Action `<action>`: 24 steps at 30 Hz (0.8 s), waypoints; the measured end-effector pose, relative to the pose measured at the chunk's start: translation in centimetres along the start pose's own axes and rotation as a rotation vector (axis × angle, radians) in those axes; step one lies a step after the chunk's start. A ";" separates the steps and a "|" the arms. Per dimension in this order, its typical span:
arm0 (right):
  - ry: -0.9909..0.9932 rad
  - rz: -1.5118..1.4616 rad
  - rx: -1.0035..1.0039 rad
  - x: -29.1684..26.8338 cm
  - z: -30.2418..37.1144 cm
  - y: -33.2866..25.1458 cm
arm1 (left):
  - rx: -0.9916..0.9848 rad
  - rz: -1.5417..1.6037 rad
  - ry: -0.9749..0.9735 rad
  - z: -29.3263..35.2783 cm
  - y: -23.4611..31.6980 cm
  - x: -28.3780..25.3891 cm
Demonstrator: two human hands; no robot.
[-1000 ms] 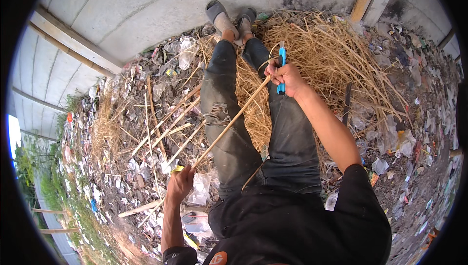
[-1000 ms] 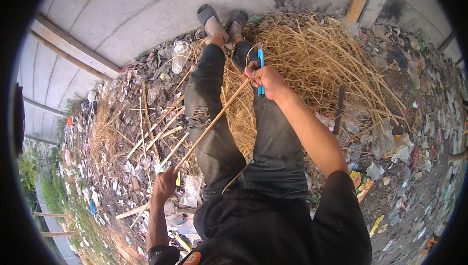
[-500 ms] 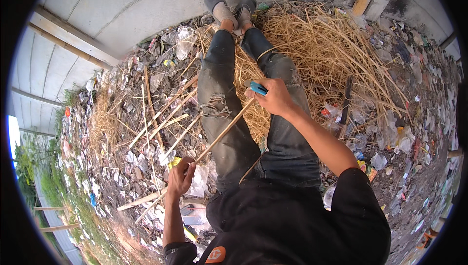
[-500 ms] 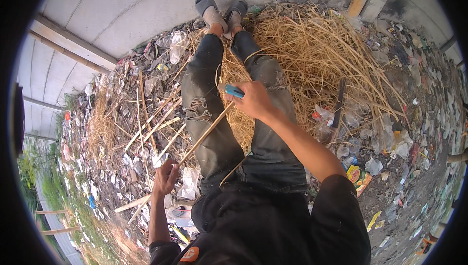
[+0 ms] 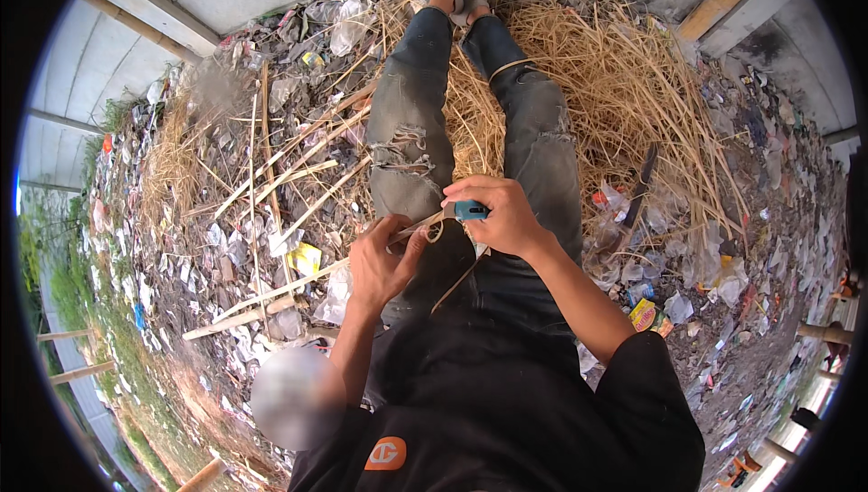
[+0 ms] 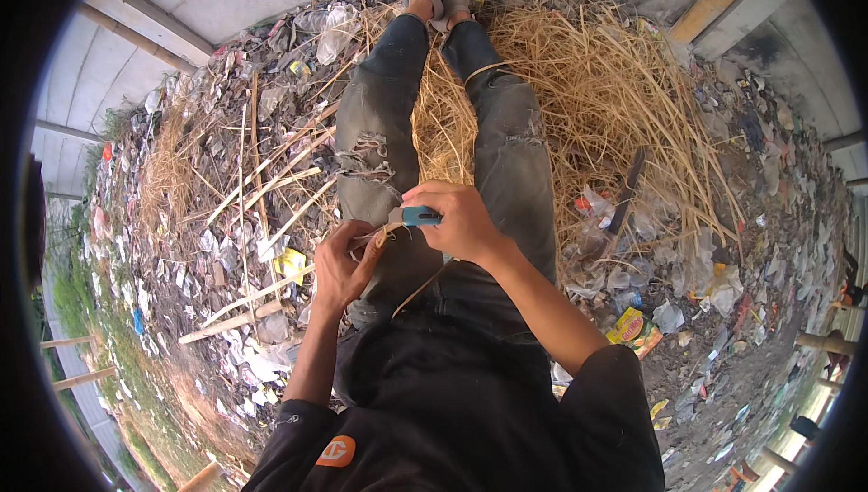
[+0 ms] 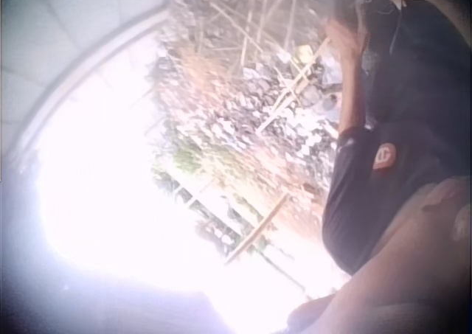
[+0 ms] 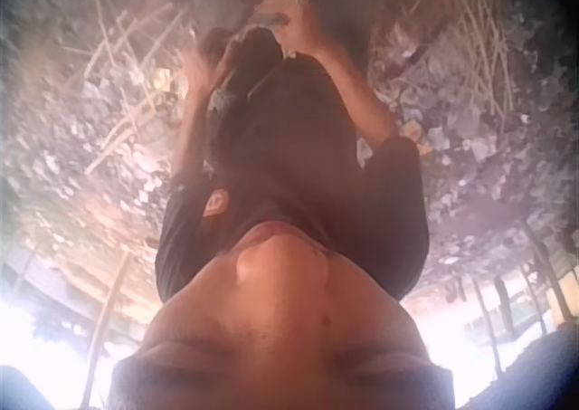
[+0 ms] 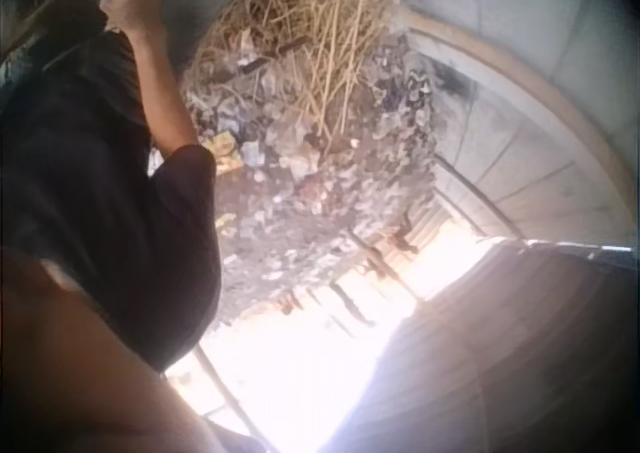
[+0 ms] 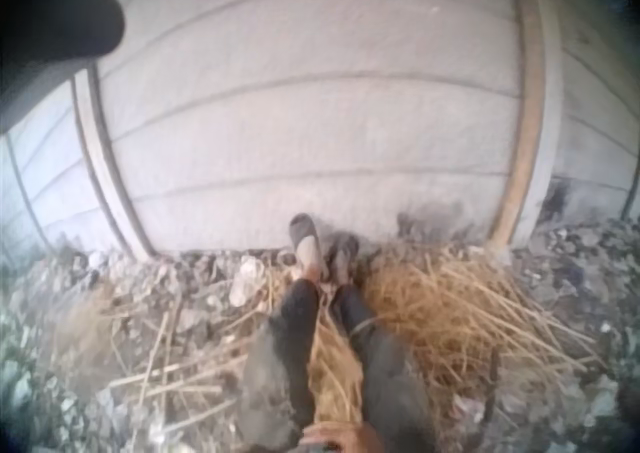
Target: The person sits on the ground and uses a small knife to shave and smooth a long, thin bamboo stick. They hold the stick with one hand and scrape along its length with the other, removing splinters and refining the surface.
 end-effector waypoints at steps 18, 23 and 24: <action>0.602 -0.050 0.838 -9.5 17.8 6.8 | 0.400 -0.184 -0.132 -5.4 8.2 12.1; 0.426 0.066 0.770 -8.4 19.6 6.1 | 0.475 -0.374 -0.144 -5.7 8.8 15.9; 0.389 0.081 0.738 -8.2 19.4 6.1 | 0.479 -0.362 -0.140 -5.8 8.8 16.0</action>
Point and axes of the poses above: each hand's wrist, its own z-axis away from the middle knuckle, its own x-axis out of the palm, y = z × x, the point moved 8 cm from there along -z, towards the middle knuckle, and after that the axes turned 14 degrees about -y, right-handed, at the moved point
